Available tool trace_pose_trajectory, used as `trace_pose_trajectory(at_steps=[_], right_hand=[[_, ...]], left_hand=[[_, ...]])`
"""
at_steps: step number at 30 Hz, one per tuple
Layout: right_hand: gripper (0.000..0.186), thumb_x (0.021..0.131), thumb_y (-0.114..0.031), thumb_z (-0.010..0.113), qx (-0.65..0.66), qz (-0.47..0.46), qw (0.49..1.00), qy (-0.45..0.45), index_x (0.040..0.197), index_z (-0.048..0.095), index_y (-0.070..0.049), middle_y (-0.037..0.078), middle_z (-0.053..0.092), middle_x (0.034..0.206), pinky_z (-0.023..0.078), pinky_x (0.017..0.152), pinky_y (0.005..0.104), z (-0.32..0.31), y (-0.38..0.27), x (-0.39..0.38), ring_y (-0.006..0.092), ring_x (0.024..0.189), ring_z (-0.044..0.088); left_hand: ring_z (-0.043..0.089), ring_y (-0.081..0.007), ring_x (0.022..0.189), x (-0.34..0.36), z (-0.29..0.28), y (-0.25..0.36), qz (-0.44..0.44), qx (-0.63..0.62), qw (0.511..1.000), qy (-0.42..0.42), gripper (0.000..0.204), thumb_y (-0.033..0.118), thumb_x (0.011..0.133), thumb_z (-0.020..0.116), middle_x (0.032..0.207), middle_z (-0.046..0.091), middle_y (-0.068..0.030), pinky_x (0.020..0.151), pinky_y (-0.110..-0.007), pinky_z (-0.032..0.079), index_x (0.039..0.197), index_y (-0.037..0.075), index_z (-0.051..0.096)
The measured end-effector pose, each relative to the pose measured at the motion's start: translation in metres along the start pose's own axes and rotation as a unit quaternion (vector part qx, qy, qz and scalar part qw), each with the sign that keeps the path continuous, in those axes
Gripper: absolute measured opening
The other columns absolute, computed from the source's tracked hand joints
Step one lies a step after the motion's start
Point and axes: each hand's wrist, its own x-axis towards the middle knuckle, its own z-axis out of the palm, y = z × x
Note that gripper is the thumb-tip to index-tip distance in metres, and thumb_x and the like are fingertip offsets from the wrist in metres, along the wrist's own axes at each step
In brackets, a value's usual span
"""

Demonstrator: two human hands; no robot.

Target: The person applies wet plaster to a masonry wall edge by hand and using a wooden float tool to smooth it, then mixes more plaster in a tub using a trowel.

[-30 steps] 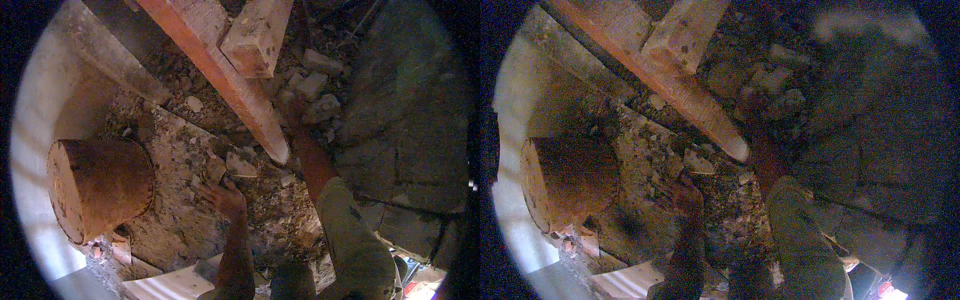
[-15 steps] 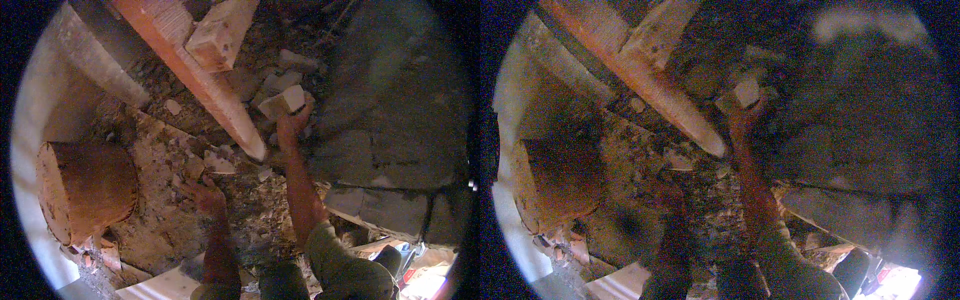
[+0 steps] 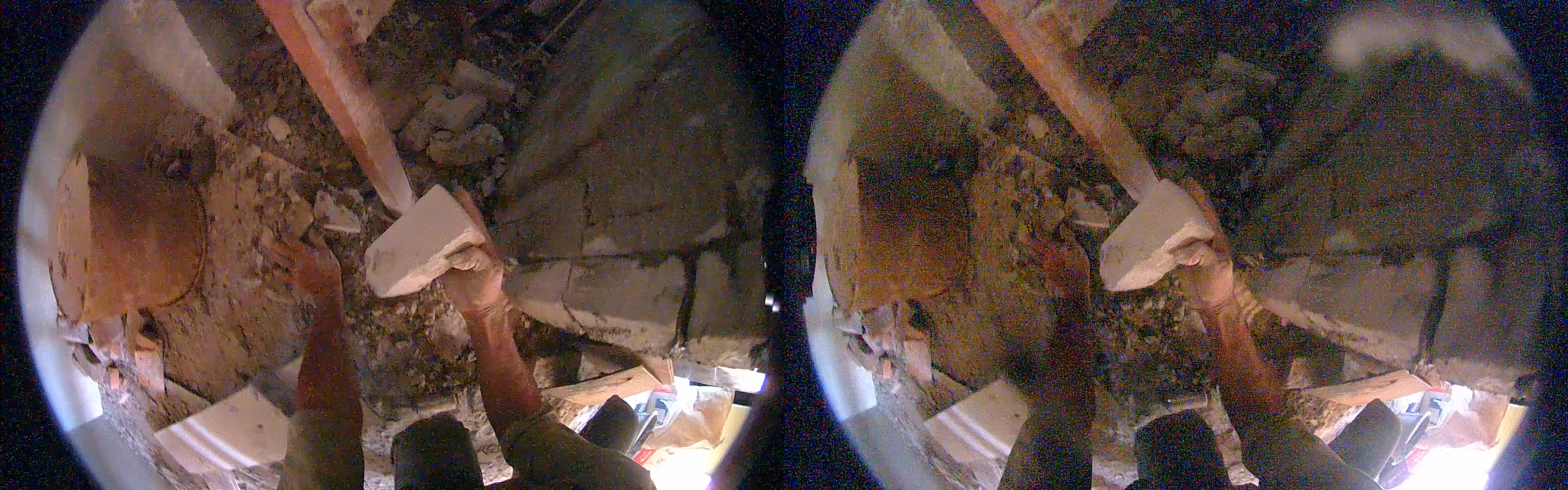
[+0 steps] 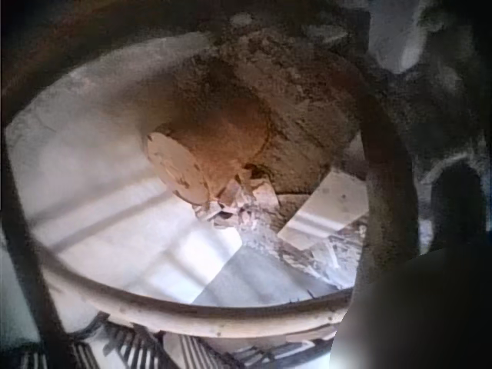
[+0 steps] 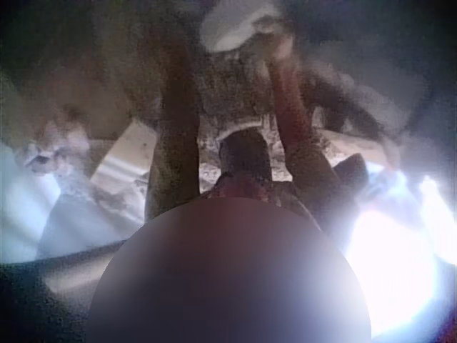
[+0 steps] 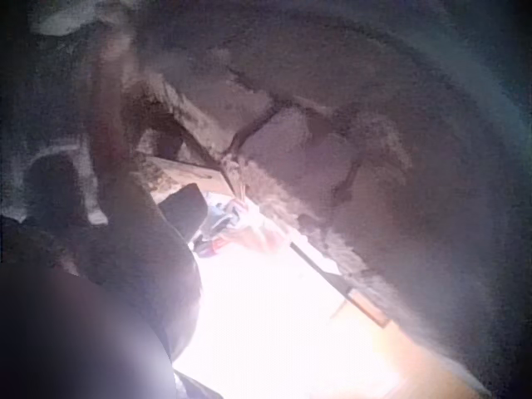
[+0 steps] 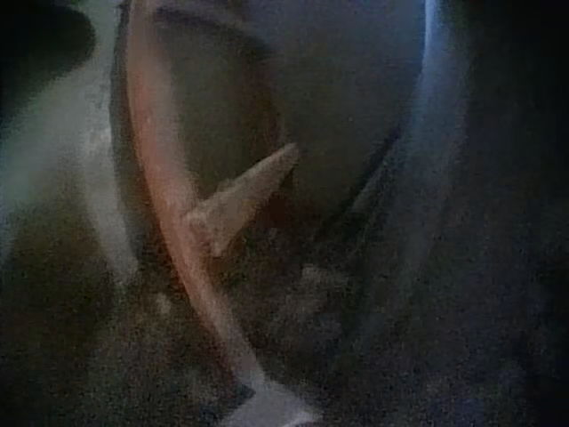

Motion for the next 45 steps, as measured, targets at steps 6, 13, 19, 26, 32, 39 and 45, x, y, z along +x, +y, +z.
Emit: trace_pose_trajectory(at_steps=[6, 13, 19, 26, 32, 39, 45], right_hand=[[0.076, 0.072, -0.011, 0.064, -0.005, 0.150, 0.989, 0.000, 0.143, 0.039, -0.003, 0.010, 0.056, 0.129, 0.045, 0.102, 0.0418, -0.024, -0.004, -0.067, 0.0262, 0.119, 0.054], [0.056, 0.082, -0.020, 0.061, -0.059, 0.192, 0.978, 0.049, 0.134, 0.050, -0.003, 0.007, 0.062, 0.116, 0.052, 0.089, 0.0378, -0.093, -0.015, -0.157, 0.0200, 0.105, 0.061], [0.057, 0.082, -0.017, 0.061, -0.108, 0.130, 0.984, 0.062, 0.135, 0.050, -0.001, 0.009, 0.063, 0.115, 0.051, 0.089, 0.0337, -0.132, -0.032, -0.198, 0.0191, 0.100, 0.062], [0.065, 0.077, -0.015, 0.063, -0.182, 0.047, 0.980, 0.067, 0.137, 0.047, 0.002, 0.012, 0.063, 0.118, 0.048, 0.091, 0.0331, -0.143, -0.040, -0.202, 0.0213, 0.104, 0.059], [0.067, 0.076, -0.014, 0.064, -0.314, 0.018, 0.948, -0.051, 0.139, 0.047, -0.001, 0.012, 0.062, 0.123, 0.045, 0.096, 0.0332, -0.157, -0.052, -0.206, 0.0205, 0.108, 0.058], [0.054, 0.080, -0.021, 0.066, -0.401, -0.121, 0.906, 0.052, 0.128, 0.054, 0.000, 0.021, 0.058, 0.126, 0.042, 0.103, 0.0389, -0.181, -0.040, -0.212, 0.0332, 0.119, 0.054], [0.050, 0.079, -0.015, 0.062, -0.488, -0.127, 0.837, 0.212, 0.125, 0.054, 0.003, 0.023, 0.057, 0.125, 0.045, 0.099, 0.0401, -0.237, -0.014, -0.233, 0.0395, 0.115, 0.056]], left_hand=[[0.037, -0.0452, 0.134, 0.002, -0.006, 0.003, 0.002, -0.052, 0.998, -0.038, 0.068, 0.052, 0.099, 0.038, 0.146, 0.037, -0.0280, 0.106, -0.060, 0.034, 0.142, -0.001, 0.039], [0.036, -0.0462, 0.134, 0.011, -0.036, 0.010, -0.016, -0.183, 0.983, -0.006, 0.064, 0.043, 0.099, 0.044, 0.144, 0.038, -0.0308, 0.108, -0.055, 0.033, 0.139, -0.007, 0.039], [0.036, -0.0361, 0.136, -0.005, -0.103, 0.013, 0.157, -0.445, 0.881, -0.026, 0.063, 0.035, 0.098, 0.049, 0.146, 0.037, -0.0283, 0.110, -0.043, 0.032, 0.143, -0.007, 0.036], [0.041, -0.0294, 0.133, -0.163, -0.160, 0.007, 0.272, -0.586, 0.548, -0.532, 0.087, 0.026, 0.083, 0.071, 0.147, 0.040, -0.0193, 0.112, -0.041, 0.030, 0.150, 0.000, 0.023], [0.052, -0.0258, 0.119, -0.257, -0.233, 0.030, 0.186, -0.551, 0.608, -0.540, 0.074, 0.006, 0.072, 0.076, 0.126, 0.053, -0.0123, 0.100, -0.039, 0.045, 0.134, 0.003, 0.036], [0.049, -0.0259, 0.116, -0.257, -0.172, 0.067, 0.179, -0.637, 0.690, -0.293, 0.086, 0.002, 0.071, 0.081, 0.129, 0.045, -0.0155, 0.098, -0.039, 0.046, 0.138, 0.002, 0.027], [0.044, -0.0266, 0.119, -0.271, -0.150, 0.106, 0.209, -0.701, 0.648, -0.211, 0.093, 0.006, 0.070, 0.085, 0.133, 0.038, -0.0166, 0.100, -0.041, 0.042, 0.138, 0.001, 0.022]])
